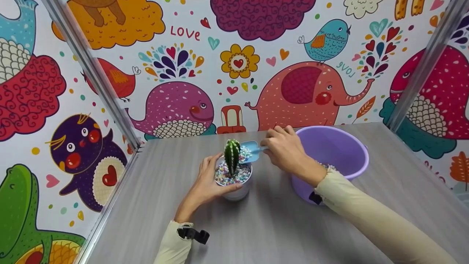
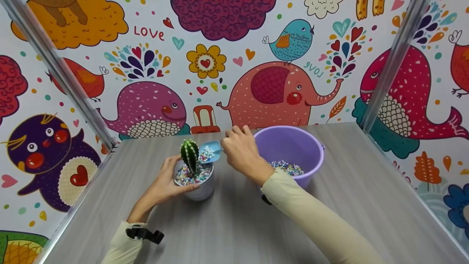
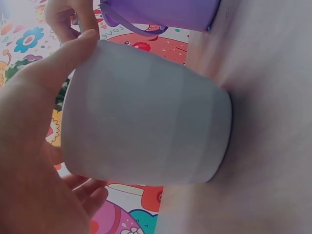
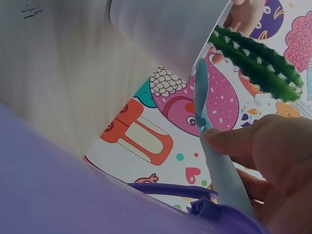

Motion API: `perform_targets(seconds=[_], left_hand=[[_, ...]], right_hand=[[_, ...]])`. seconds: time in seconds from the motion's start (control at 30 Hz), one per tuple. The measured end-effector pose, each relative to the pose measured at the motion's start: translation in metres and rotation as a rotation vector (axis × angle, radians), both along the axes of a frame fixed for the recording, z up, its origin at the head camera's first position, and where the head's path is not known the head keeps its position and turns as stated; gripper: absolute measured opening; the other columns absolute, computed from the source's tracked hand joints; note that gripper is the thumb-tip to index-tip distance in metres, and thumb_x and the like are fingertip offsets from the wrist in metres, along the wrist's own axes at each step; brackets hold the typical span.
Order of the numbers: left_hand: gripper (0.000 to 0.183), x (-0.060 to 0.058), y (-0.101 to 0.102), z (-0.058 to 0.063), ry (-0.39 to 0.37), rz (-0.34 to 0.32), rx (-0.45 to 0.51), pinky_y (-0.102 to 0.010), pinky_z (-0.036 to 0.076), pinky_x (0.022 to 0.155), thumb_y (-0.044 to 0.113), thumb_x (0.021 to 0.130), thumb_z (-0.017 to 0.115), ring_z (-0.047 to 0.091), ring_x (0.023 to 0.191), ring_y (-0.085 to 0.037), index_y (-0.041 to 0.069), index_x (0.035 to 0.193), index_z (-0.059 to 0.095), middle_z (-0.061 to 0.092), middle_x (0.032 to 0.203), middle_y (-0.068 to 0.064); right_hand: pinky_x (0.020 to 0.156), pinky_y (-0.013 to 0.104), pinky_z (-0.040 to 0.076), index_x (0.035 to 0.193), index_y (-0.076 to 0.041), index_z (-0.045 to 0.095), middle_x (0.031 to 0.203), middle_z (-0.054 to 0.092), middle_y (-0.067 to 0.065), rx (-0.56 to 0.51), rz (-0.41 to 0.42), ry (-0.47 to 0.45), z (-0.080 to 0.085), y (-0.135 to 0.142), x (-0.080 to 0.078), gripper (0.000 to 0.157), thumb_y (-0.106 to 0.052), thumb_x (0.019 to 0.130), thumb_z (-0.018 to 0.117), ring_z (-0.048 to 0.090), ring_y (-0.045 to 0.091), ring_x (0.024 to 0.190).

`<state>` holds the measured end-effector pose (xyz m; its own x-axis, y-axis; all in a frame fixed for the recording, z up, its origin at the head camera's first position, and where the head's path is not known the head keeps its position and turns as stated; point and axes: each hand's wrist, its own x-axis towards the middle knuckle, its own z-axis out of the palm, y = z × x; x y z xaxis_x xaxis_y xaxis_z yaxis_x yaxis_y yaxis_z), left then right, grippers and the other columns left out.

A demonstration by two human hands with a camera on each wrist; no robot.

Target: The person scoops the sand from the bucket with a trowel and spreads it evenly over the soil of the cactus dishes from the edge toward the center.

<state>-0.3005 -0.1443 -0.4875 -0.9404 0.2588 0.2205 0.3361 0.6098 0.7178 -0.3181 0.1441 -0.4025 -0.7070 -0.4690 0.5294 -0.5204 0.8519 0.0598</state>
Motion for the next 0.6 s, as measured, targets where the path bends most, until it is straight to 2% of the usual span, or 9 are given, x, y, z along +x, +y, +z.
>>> perform_targets(seconds=[0.23,0.47,0.6], left_hand=[[0.12,-0.0012,-0.0043,0.0017,-0.013,-0.044,0.018,-0.064,0.04,0.124,0.066,0.074,0.093,0.041,0.152,-0.031,0.025,0.169,0.033,0.041,0.165,-0.008],[0.123,0.0,-0.0062,0.0029,-0.048,-0.11,0.033,-0.072,0.032,0.126,0.06,0.078,0.09,0.032,0.161,-0.037,0.023,0.174,0.023,0.032,0.176,-0.01],[0.124,0.0012,-0.0045,0.0023,-0.053,-0.111,0.039,-0.07,0.033,0.126,0.06,0.077,0.092,0.031,0.161,-0.036,0.026,0.174,0.022,0.029,0.177,-0.009]], right_hand=[[0.086,0.045,0.042,0.108,-0.016,0.086,0.106,0.075,0.005,0.007,0.005,0.025,-0.0008,-0.0021,-0.0009,0.018,-0.015,0.091,0.088,0.061,0.028,0.101],[0.087,0.045,0.043,0.11,-0.016,0.086,0.107,0.076,0.007,0.011,0.004,0.039,-0.0036,-0.0044,-0.0014,0.023,-0.016,0.088,0.09,0.063,0.028,0.105],[0.086,0.045,0.043,0.109,-0.016,0.086,0.107,0.076,0.006,0.011,-0.005,0.037,-0.0037,-0.0057,-0.0013,0.022,-0.015,0.088,0.09,0.063,0.028,0.104]])
